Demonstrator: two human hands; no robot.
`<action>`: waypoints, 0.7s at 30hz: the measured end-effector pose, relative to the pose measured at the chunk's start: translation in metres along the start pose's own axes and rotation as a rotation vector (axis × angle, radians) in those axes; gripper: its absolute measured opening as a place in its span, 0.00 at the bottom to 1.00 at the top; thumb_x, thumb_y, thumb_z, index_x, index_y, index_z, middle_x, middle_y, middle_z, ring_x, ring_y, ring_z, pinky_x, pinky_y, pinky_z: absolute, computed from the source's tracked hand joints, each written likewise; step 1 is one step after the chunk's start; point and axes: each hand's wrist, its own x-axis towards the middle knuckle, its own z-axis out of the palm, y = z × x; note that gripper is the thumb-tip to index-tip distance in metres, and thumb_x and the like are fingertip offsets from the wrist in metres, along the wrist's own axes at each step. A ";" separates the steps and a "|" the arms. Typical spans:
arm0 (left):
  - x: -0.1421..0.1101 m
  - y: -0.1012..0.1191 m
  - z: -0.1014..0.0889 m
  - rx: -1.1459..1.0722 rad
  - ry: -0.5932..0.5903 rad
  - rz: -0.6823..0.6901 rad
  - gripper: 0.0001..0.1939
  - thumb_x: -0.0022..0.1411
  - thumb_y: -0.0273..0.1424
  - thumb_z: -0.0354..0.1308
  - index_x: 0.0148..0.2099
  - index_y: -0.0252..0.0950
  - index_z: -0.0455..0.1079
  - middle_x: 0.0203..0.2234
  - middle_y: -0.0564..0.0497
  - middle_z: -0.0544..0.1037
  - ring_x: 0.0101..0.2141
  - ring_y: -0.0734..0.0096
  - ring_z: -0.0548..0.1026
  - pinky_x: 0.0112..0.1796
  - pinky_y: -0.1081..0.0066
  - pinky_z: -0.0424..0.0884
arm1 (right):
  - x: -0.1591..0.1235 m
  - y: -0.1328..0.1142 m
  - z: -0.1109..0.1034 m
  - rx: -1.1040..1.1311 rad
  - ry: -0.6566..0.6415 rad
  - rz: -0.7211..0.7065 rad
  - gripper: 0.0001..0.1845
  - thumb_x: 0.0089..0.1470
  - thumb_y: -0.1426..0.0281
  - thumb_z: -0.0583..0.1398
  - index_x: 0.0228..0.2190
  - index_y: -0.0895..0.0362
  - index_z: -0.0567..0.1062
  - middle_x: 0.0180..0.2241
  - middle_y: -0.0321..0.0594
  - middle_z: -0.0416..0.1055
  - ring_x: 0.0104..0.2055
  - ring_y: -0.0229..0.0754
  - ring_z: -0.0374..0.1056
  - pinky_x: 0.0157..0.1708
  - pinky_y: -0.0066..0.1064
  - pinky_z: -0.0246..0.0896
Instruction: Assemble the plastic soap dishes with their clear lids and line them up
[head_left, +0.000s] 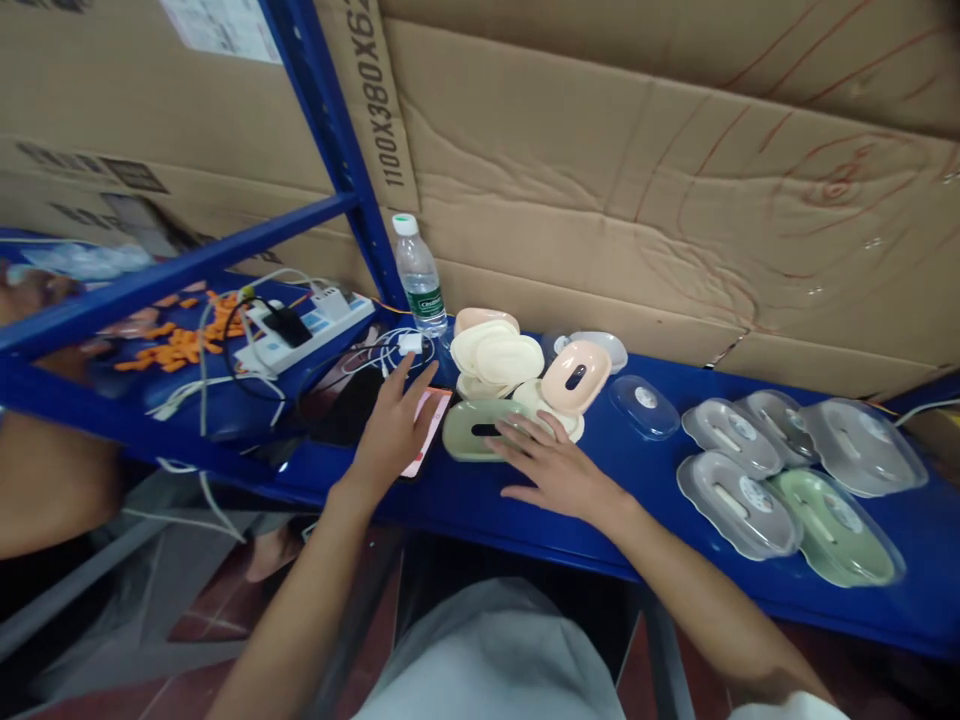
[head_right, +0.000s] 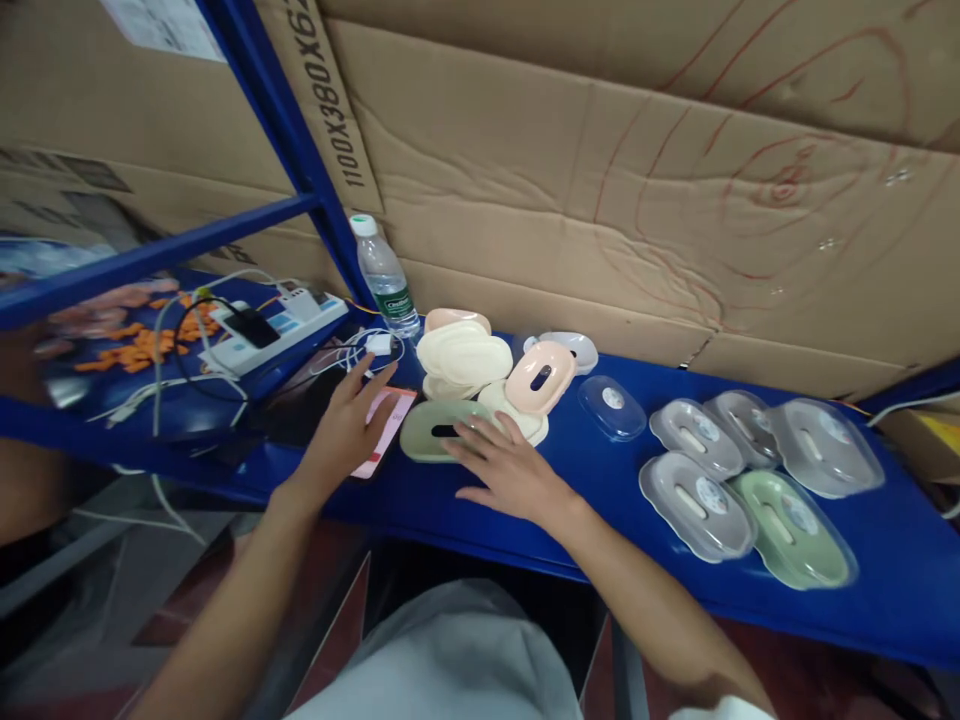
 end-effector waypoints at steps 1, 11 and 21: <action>-0.010 -0.010 -0.003 0.028 -0.026 -0.005 0.26 0.78 0.41 0.50 0.71 0.37 0.67 0.74 0.35 0.59 0.73 0.40 0.60 0.68 0.40 0.63 | 0.000 0.000 0.003 0.000 -0.001 -0.001 0.29 0.71 0.57 0.60 0.67 0.54 0.69 0.69 0.48 0.68 0.72 0.55 0.61 0.71 0.57 0.51; -0.054 -0.031 -0.012 0.083 -0.082 -0.063 0.24 0.78 0.44 0.50 0.65 0.36 0.74 0.74 0.35 0.58 0.72 0.39 0.61 0.68 0.40 0.64 | -0.005 0.027 -0.015 0.057 0.318 0.141 0.17 0.72 0.68 0.58 0.59 0.54 0.76 0.59 0.44 0.79 0.62 0.48 0.73 0.64 0.47 0.58; -0.059 -0.022 -0.014 -0.009 -0.073 -0.111 0.31 0.79 0.45 0.49 0.76 0.37 0.58 0.73 0.35 0.59 0.72 0.44 0.60 0.69 0.43 0.62 | -0.022 0.059 -0.027 -0.229 0.507 0.410 0.18 0.73 0.68 0.57 0.59 0.53 0.74 0.59 0.45 0.78 0.63 0.50 0.70 0.62 0.46 0.55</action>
